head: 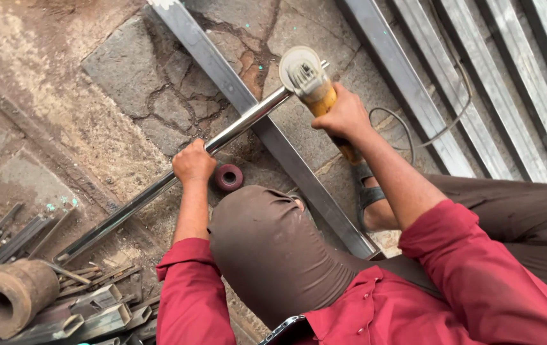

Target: Grinding and polishing the surface of a metal tube with a handheld power grinder.

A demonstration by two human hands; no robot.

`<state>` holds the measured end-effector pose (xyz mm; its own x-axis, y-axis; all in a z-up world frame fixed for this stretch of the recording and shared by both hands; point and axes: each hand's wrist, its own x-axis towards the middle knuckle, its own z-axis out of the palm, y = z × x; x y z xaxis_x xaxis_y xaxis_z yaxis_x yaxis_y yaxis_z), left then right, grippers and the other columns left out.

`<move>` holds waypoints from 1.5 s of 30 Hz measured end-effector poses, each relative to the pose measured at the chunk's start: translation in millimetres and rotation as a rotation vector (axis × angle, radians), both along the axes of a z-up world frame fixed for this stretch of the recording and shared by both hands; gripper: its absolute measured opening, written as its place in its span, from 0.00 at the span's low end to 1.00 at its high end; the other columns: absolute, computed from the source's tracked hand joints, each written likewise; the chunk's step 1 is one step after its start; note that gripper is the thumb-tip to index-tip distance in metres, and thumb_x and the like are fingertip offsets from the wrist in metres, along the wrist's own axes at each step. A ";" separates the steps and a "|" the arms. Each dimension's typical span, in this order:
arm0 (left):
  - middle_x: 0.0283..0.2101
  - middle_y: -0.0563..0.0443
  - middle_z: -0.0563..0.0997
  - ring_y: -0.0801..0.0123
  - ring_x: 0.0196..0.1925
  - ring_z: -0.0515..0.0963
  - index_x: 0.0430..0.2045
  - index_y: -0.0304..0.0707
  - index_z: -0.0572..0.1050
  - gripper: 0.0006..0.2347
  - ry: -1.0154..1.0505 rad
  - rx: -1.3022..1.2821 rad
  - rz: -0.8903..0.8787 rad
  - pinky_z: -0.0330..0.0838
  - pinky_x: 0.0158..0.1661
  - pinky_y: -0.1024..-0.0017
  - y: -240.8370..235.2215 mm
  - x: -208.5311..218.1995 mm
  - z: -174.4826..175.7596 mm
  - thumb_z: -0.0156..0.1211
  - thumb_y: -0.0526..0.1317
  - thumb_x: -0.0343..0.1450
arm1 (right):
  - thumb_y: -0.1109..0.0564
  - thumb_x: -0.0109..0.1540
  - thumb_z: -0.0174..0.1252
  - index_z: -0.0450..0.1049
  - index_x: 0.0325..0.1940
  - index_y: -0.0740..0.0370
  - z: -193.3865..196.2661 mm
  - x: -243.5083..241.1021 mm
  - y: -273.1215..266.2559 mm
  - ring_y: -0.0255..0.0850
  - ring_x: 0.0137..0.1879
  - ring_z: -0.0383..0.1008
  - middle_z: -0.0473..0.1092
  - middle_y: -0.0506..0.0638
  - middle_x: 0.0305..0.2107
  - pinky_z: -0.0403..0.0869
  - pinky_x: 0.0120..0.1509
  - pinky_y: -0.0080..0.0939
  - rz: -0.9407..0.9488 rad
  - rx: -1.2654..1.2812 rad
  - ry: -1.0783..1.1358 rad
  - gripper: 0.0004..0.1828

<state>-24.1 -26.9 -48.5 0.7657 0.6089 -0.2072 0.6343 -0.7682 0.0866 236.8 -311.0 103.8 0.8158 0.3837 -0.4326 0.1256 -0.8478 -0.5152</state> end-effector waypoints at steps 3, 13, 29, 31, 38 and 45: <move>0.34 0.42 0.85 0.45 0.38 0.85 0.30 0.45 0.80 0.06 0.090 -0.060 0.019 0.78 0.40 0.52 1.2 8.7 21.4 0.65 0.41 0.63 | 0.47 0.39 0.74 0.71 0.58 0.62 -8.3 4.2 0.0 0.55 0.48 0.80 0.77 0.63 0.41 0.77 0.56 0.51 0.013 0.065 -0.012 0.44; 0.37 0.39 0.85 0.46 0.43 0.85 0.36 0.48 0.81 0.09 0.299 -0.217 0.023 0.79 0.45 0.53 15.3 21.9 32.8 0.65 0.42 0.64 | 0.46 0.40 0.74 0.71 0.57 0.63 -6.5 22.2 -4.0 0.54 0.48 0.80 0.78 0.63 0.42 0.77 0.57 0.50 0.043 0.046 0.031 0.44; 0.39 0.41 0.86 0.47 0.44 0.85 0.35 0.48 0.81 0.07 0.283 -0.162 0.034 0.79 0.44 0.54 8.0 19.3 36.3 0.65 0.41 0.65 | 0.46 0.40 0.74 0.72 0.58 0.60 15.6 38.1 31.0 0.57 0.46 0.79 0.77 0.63 0.39 0.77 0.54 0.54 0.266 -0.148 0.020 0.44; 0.39 0.41 0.86 0.47 0.44 0.85 0.35 0.48 0.81 0.07 0.271 -0.153 0.046 0.79 0.44 0.54 6.7 17.8 35.1 0.65 0.40 0.65 | 0.46 0.40 0.75 0.72 0.59 0.59 18.4 41.6 34.3 0.57 0.46 0.79 0.77 0.63 0.39 0.77 0.54 0.55 0.332 -0.186 0.020 0.44; 0.38 0.41 0.86 0.49 0.42 0.86 0.35 0.48 0.81 0.08 0.262 -0.143 0.026 0.79 0.43 0.55 6.2 17.1 33.2 0.66 0.41 0.64 | 0.46 0.41 0.74 0.72 0.57 0.61 12.7 62.3 32.1 0.55 0.45 0.80 0.77 0.62 0.41 0.78 0.54 0.52 0.321 -0.241 0.055 0.42; 0.37 0.46 0.86 0.57 0.40 0.87 0.37 0.48 0.80 0.08 0.303 -0.154 0.036 0.80 0.40 0.60 5.6 14.7 23.3 0.67 0.41 0.66 | 0.47 0.40 0.74 0.71 0.60 0.61 3.8 73.7 16.9 0.55 0.44 0.81 0.78 0.63 0.40 0.79 0.53 0.50 0.382 -0.246 0.093 0.45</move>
